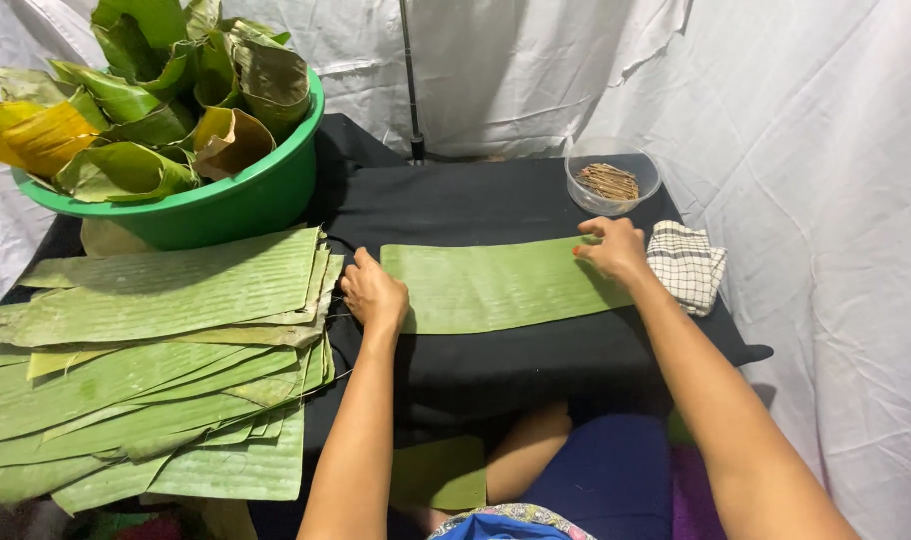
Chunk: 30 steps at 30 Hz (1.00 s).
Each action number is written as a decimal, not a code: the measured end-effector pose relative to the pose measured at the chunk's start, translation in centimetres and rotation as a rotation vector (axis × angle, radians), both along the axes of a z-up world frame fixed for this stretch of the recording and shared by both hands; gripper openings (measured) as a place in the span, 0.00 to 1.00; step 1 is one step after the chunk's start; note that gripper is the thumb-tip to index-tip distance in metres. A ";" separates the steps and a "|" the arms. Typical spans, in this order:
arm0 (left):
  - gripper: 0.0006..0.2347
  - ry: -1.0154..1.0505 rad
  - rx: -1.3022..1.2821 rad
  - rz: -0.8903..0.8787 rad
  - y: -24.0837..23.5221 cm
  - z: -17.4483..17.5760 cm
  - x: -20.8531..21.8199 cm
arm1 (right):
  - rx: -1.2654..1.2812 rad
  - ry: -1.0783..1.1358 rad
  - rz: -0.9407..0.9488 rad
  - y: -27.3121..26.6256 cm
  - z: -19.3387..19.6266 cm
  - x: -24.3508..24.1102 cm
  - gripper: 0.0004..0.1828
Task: A person cleans banana leaves with a cloth and folds them into cone shapes for food preparation.
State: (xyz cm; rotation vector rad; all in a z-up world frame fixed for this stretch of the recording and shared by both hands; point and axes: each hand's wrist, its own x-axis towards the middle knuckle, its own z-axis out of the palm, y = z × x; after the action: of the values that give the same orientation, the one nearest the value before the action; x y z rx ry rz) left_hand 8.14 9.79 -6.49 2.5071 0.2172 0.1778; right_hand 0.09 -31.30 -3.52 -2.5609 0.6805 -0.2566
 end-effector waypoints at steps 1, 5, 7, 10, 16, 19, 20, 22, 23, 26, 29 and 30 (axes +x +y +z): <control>0.29 -0.003 -0.003 0.002 0.1 0.3 0.0 | -0.003 -0.003 0.002 1.1 1.2 -0.4 0.30; 0.09 -0.002 -0.028 -0.069 0.3 2.5 -1.2 | -0.115 -0.116 0.441 5.3 4.1 -0.2 0.22; 0.05 -0.036 -0.090 -0.095 0.4 5.0 -2.6 | -0.118 -0.195 0.573 7.6 4.8 1.3 0.22; 0.06 -0.214 -0.322 -0.309 0.9 9.5 -5.4 | -0.083 -0.300 0.748 11.9 6.5 3.1 0.32; 0.11 -0.366 -0.591 -0.500 3.1 14.1 -7.4 | 0.124 -0.040 0.723 17.7 11.3 4.8 0.11; 0.11 -0.317 -0.637 -0.442 4.6 14.1 -7.3 | 0.207 -0.050 0.681 18.2 13.5 4.7 0.10; 0.14 -0.300 -0.768 -0.439 4.9 14.1 -7.5 | 0.280 -0.126 0.686 17.8 13.7 5.1 0.10; 0.18 -0.283 -0.900 -0.439 4.9 13.5 -7.4 | 0.352 -0.204 0.688 17.7 15.5 4.6 0.10; 0.15 -0.224 -1.095 -0.424 4.6 12.9 -7.2 | 0.484 -0.288 0.673 18.0 17.1 3.5 0.10; 0.16 -0.149 -1.300 -0.488 2.5 11.8 -7.6 | 0.722 -0.432 0.615 18.1 20.3 2.6 0.06; 0.22 -0.034 -1.307 -0.617 0.6 11.5 -8.8 | 0.847 -0.579 0.509 17.3 22.2 3.0 0.06; 0.25 0.075 -1.303 -0.661 0.1 11.4 -9.3 | 0.866 -0.661 0.440 16.9 22.8 3.1 0.08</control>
State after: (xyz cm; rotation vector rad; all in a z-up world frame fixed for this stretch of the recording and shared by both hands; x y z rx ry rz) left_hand -1.12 9.89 4.93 1.1770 -0.3723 -0.2634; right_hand 3.17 -14.39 19.27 -1.5809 -0.0515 -0.4912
